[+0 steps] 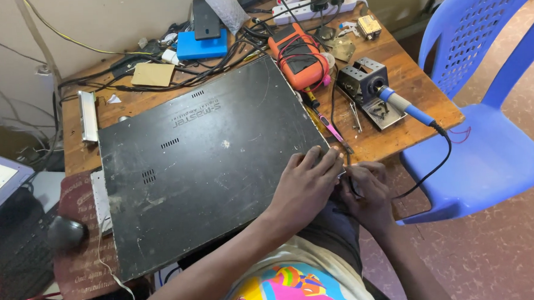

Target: The person is repairing an electronic device, likely a DVD player, by manipulating internal wires and components. They close the device's metal casing, then reopen it to continue working on the circuit board using a screwdriver.

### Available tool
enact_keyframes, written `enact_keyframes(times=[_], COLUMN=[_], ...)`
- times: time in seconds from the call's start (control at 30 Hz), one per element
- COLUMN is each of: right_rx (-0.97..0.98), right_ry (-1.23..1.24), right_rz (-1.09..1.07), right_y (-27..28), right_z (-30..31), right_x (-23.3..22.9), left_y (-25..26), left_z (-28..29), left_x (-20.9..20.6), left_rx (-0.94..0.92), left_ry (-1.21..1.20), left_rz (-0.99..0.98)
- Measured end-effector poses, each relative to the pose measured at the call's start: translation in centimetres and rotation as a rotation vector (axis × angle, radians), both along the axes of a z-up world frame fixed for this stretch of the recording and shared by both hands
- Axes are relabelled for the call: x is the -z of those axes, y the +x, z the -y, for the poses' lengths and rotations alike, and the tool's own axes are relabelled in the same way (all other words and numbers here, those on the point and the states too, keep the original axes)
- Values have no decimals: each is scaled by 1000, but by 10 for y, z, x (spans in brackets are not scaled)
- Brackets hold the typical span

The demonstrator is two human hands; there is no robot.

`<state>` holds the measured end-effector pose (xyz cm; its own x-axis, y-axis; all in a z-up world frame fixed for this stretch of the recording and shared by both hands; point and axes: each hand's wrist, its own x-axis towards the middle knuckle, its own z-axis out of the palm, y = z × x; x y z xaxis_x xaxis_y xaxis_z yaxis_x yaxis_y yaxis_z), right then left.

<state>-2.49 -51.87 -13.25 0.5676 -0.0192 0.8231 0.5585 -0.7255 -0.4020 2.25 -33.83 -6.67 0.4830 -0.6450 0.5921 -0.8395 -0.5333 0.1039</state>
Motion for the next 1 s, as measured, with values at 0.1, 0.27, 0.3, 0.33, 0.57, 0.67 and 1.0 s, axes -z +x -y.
enact_keyframes(times=[0.1, 0.27, 0.3, 0.33, 0.57, 0.67, 1.0], right_rx=[-52, -211, -210, -180, -96, -88, -183], right_ry=[37, 62, 61, 99, 213, 206, 151], right_rz=[-48, -137, -139, -133, -129, -130, -103], right_y=[-3, -1, -1, 0, -3, -4, 2], right_z=[6, 17, 13, 9, -8, -7, 2], right_x=[0, 9, 6, 4, -6, 0, -15], left_y=[-3, -1, 0, 2, 8, 9, -6], left_z=[2, -1, -5, -9, -15, -16, -36], left_x=[-6, -16, -13, -10, 6, 6, -26], left_rx=[-18, 0, 0, 22, 62, 80, 12], left_ry=[15, -13, -14, 11, 93, 89, 351], left_rz=[42, 75, 73, 69, -30, -32, -348])
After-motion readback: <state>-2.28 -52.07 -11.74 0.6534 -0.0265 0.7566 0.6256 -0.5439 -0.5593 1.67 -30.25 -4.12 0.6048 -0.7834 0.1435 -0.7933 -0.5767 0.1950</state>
